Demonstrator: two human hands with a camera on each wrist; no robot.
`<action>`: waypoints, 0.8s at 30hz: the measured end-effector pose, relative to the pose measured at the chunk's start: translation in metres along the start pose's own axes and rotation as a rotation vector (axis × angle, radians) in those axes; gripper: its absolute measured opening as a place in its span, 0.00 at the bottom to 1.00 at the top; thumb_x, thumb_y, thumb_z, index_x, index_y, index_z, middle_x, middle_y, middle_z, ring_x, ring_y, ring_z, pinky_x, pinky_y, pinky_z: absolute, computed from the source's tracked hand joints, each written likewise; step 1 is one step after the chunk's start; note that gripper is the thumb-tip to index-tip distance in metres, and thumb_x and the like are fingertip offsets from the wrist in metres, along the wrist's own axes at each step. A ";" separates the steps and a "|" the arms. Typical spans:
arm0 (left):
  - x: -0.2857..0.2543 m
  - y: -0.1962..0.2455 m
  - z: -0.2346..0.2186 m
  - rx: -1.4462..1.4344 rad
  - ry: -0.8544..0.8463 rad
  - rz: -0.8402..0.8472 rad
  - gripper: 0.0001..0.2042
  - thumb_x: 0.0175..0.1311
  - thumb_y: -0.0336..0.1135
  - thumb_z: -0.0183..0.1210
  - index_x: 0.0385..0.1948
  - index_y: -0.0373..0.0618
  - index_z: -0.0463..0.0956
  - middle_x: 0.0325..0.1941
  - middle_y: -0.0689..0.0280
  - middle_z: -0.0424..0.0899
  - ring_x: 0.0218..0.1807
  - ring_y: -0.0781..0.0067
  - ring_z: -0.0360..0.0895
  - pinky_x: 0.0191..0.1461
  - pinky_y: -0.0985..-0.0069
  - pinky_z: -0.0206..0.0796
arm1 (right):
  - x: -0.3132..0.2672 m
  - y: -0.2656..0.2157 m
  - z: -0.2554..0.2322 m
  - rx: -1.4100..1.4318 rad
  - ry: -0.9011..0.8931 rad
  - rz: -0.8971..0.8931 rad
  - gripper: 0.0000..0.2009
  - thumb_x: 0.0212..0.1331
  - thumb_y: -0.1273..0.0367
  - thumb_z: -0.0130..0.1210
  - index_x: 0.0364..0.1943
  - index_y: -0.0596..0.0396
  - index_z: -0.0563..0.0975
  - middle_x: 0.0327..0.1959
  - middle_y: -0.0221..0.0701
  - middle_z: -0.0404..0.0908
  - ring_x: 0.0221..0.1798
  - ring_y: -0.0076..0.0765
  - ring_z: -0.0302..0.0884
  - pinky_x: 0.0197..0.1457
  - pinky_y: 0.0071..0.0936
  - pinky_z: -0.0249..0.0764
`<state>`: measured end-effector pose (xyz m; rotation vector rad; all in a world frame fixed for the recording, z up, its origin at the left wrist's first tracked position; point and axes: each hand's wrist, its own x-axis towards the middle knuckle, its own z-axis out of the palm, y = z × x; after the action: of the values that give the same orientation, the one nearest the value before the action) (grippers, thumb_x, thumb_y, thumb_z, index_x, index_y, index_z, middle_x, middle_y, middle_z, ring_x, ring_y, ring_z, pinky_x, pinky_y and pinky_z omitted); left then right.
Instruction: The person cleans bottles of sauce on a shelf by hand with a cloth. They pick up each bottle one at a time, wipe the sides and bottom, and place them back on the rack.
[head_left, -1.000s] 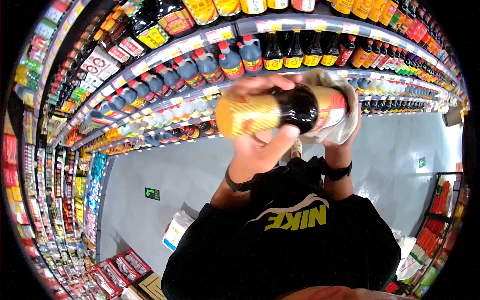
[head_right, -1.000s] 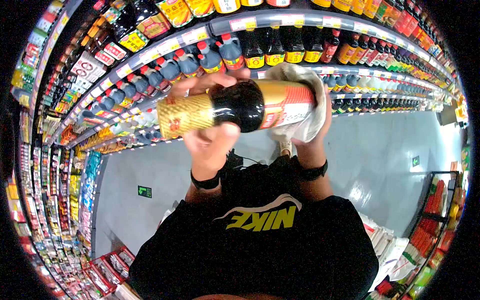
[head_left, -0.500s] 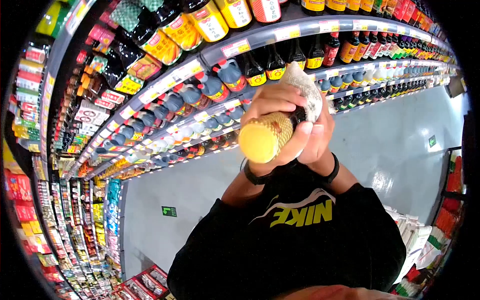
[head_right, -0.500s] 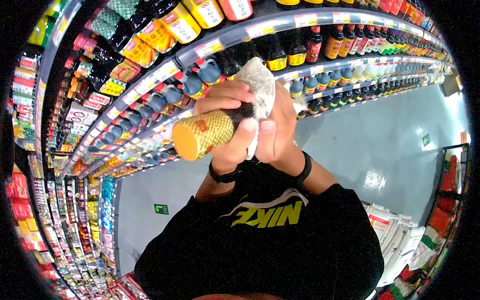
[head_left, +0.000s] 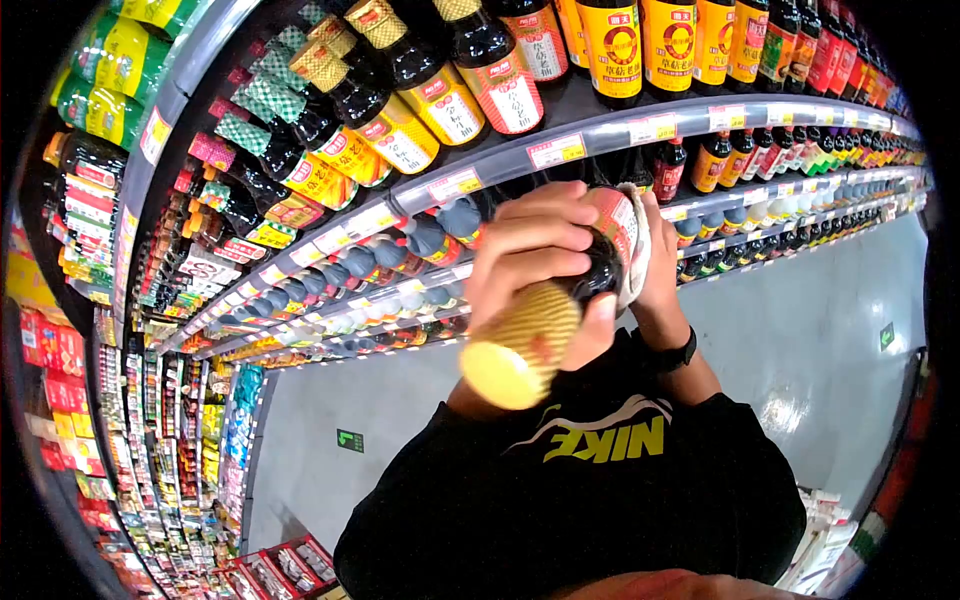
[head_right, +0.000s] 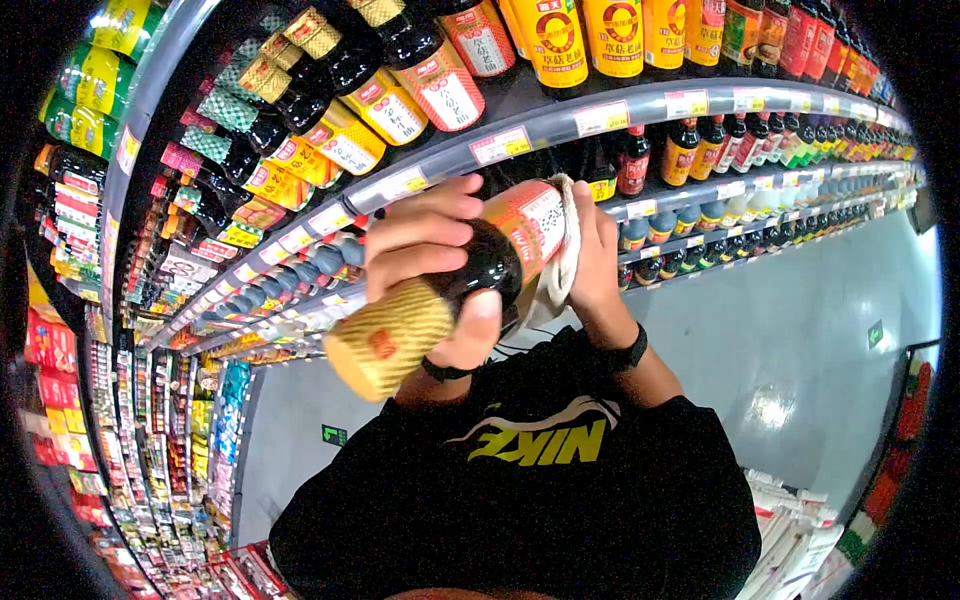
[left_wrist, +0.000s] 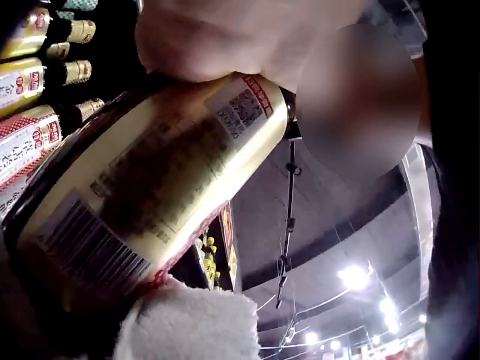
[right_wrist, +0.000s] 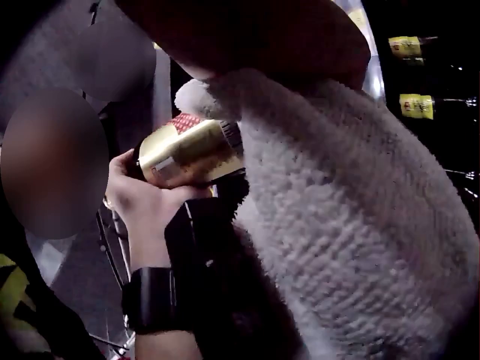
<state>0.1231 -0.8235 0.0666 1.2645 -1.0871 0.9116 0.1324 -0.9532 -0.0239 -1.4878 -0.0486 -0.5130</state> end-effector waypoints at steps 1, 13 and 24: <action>0.003 -0.001 0.007 0.041 -0.039 -0.022 0.14 0.49 0.31 0.67 0.34 0.38 0.71 0.40 0.56 0.75 0.46 0.54 0.78 0.54 0.55 0.71 | 0.004 -0.009 -0.003 0.117 0.035 0.051 0.22 0.73 0.57 0.38 0.32 0.59 0.78 0.21 0.25 0.78 0.23 0.19 0.71 0.27 0.24 0.67; 0.021 -0.044 0.065 -0.512 0.251 -0.392 0.21 0.51 0.30 0.67 0.43 0.41 0.64 0.40 0.59 0.69 0.42 0.59 0.76 0.48 0.58 0.75 | 0.031 0.017 -0.055 1.080 -0.147 0.580 0.31 0.70 0.47 0.34 0.55 0.63 0.70 0.52 0.42 0.77 0.51 0.39 0.78 0.57 0.36 0.74; 0.020 -0.074 0.074 -0.458 0.091 -0.681 0.24 0.73 0.45 0.44 0.60 0.33 0.59 0.53 0.43 0.73 0.56 0.49 0.73 0.60 0.56 0.66 | 0.039 0.034 -0.078 0.612 0.337 -0.118 0.25 0.69 0.56 0.38 0.57 0.65 0.64 0.54 0.47 0.72 0.56 0.47 0.74 0.62 0.43 0.68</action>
<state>0.1906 -0.9058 0.0645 1.0779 -0.6604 0.1828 0.1573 -1.0395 -0.0501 -0.7928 -0.0248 -0.7598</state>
